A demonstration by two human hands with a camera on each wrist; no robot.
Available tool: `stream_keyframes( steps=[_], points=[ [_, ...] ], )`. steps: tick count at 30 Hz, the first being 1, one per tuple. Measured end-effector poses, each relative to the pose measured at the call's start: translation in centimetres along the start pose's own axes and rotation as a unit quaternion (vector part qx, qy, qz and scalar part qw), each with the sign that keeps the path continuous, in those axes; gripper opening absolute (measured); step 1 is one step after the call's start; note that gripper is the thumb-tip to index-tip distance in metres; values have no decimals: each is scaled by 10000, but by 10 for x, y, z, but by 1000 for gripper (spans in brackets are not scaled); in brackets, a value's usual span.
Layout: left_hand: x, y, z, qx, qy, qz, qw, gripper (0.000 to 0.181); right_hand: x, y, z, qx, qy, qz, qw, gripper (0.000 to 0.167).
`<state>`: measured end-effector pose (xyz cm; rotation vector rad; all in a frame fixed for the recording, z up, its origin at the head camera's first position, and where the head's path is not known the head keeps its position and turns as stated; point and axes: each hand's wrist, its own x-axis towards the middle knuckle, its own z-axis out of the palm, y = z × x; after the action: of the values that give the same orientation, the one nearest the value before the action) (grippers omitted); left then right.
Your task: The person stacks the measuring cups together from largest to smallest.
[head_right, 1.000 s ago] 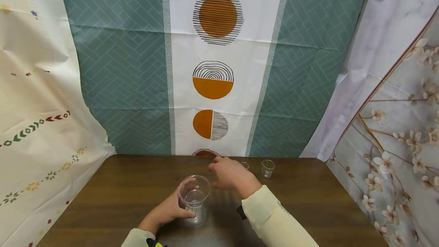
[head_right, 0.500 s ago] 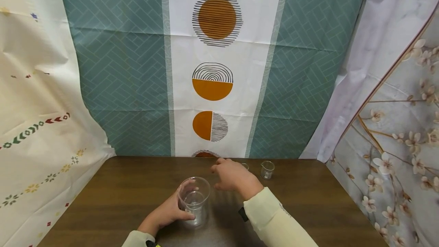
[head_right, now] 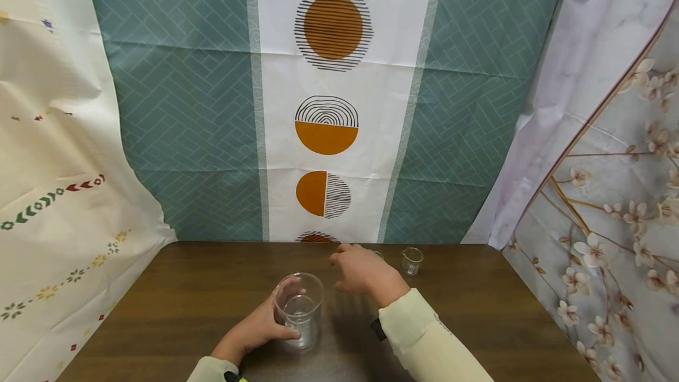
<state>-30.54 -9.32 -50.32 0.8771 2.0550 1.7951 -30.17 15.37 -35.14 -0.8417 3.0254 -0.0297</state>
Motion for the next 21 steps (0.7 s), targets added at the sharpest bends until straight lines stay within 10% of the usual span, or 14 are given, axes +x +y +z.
stream_keyframes(
  steps=[21],
  points=[
    [0,0,-1,47,5,88,9999,101,-1,17,0,373,52,160,9992,39]
  ],
)
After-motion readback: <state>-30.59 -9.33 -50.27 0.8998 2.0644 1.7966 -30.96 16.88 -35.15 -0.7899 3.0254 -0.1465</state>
